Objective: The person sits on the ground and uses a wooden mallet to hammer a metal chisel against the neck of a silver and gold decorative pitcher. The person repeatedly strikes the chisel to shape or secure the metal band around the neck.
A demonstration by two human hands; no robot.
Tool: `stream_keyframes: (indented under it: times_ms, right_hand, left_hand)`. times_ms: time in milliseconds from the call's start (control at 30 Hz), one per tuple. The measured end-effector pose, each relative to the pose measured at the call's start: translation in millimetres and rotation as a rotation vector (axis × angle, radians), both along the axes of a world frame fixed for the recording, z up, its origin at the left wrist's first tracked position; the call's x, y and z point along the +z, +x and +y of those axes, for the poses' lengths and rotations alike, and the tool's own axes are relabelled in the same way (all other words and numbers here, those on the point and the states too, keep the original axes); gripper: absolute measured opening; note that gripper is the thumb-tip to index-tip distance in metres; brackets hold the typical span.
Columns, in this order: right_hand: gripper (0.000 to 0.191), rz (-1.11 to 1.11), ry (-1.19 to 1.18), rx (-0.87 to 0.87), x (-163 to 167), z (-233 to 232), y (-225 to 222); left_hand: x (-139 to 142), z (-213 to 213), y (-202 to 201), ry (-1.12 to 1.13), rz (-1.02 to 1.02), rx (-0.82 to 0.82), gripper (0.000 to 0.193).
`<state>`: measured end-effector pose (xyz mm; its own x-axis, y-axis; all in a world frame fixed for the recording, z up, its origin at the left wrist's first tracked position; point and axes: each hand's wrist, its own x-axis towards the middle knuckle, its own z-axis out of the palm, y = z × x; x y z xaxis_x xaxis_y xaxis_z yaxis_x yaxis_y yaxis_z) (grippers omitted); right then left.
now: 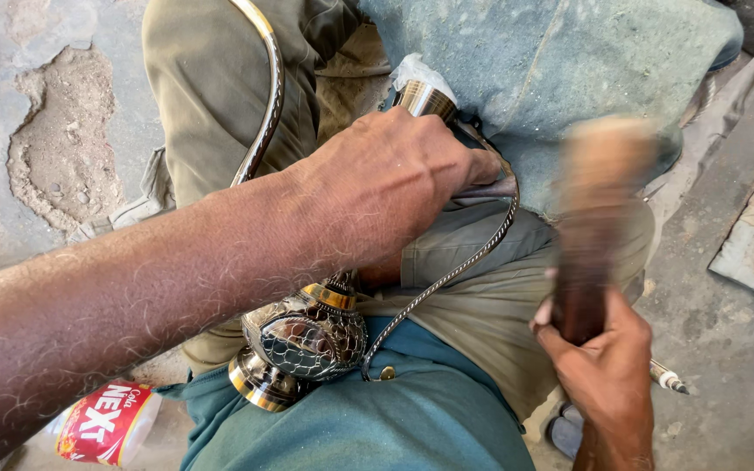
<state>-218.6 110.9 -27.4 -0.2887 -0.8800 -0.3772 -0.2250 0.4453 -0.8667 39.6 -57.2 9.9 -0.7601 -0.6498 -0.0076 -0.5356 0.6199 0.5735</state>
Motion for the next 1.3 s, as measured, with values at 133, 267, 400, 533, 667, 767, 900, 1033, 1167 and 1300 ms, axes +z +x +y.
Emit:
stream_keyframes:
  times_ms: [133,267,400,533,667,767,900,1033,1167,1300]
  right_hand:
    - [0.048,-0.049,-0.015,-0.052,0,-5,0]
    - [0.036,0.193,0.063,0.237,1,-6,0]
    - [0.05,-0.065,-0.053,0.057,1,-7,-4]
    - [0.047,-0.002,-0.018,0.135,-6,-7,-9]
    - [0.047,-0.154,0.016,0.115,-14,-6,-12]
    - [0.047,0.043,0.005,0.099,-16,-5,-13]
    - [0.046,-0.042,-0.001,0.059,-13,-5,-13]
    - [0.043,-0.078,-0.08,0.031,-3,-13,-12]
    - [0.034,0.19,-0.009,0.291,9,-23,-10]
    - [0.042,-0.052,-0.081,0.119,11,-29,-7]
  left_hand:
    - [-3,2,-1,-0.056,0.046,0.012,0.04]
    - [-4,3,1,-0.049,0.064,0.035,0.046]
    - [-1,4,3,-0.053,0.03,0.044,0.05]
    - [0,3,2,-0.037,0.032,0.051,0.051]
    - [-3,3,0,-0.059,0.043,0.069,0.04]
    - [-4,3,2,-0.065,0.062,0.05,0.043]
    - [0,7,11,-0.012,0.002,0.075,0.053]
    - [4,9,16,0.051,0.008,0.117,0.059]
    - [4,11,19,0.044,0.093,0.152,0.05]
    - [2,13,22,0.056,0.122,0.177,0.045]
